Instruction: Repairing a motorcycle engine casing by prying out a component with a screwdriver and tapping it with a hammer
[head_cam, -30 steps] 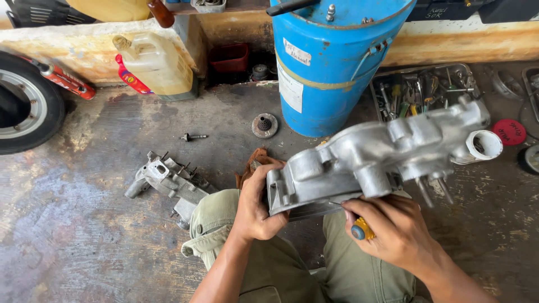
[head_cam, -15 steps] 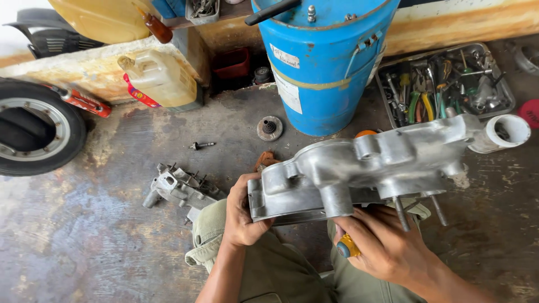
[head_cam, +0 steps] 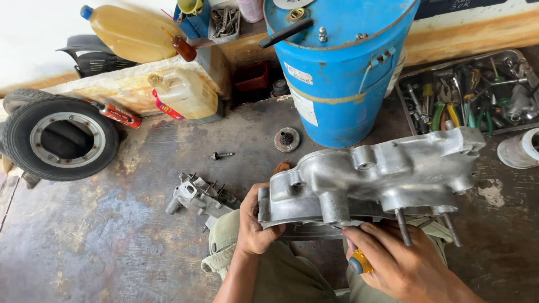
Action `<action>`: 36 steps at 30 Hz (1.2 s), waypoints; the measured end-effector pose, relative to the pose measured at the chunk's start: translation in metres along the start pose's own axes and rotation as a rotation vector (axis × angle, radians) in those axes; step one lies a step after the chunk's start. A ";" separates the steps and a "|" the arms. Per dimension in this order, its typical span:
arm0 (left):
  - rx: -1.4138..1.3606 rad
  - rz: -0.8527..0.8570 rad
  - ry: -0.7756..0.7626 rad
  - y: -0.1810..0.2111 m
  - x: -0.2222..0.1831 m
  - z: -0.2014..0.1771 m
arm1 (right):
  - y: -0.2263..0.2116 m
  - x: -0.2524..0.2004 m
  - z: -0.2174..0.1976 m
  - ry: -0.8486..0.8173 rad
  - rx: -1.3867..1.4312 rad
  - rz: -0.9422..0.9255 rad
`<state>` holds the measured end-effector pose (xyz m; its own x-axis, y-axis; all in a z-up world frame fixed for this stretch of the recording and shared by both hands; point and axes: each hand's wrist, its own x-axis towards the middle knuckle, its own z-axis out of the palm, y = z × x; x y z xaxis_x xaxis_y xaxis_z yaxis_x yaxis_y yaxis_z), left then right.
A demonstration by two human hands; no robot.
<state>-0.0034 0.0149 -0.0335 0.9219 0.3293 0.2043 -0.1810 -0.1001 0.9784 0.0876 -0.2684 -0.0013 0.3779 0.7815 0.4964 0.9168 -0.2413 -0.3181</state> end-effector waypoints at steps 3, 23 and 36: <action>-0.027 0.001 -0.013 0.001 0.002 0.001 | 0.000 0.003 -0.002 0.014 -0.022 -0.007; -0.116 -0.004 0.001 0.003 0.006 0.001 | -0.008 0.043 -0.014 0.129 0.179 0.123; -0.369 -0.135 0.173 0.015 0.000 0.007 | -0.009 0.047 -0.026 0.165 0.397 0.252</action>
<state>-0.0033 0.0070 -0.0189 0.8802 0.4724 0.0449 -0.2017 0.2867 0.9365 0.1006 -0.2447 0.0460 0.6261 0.6182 0.4752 0.6865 -0.1480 -0.7119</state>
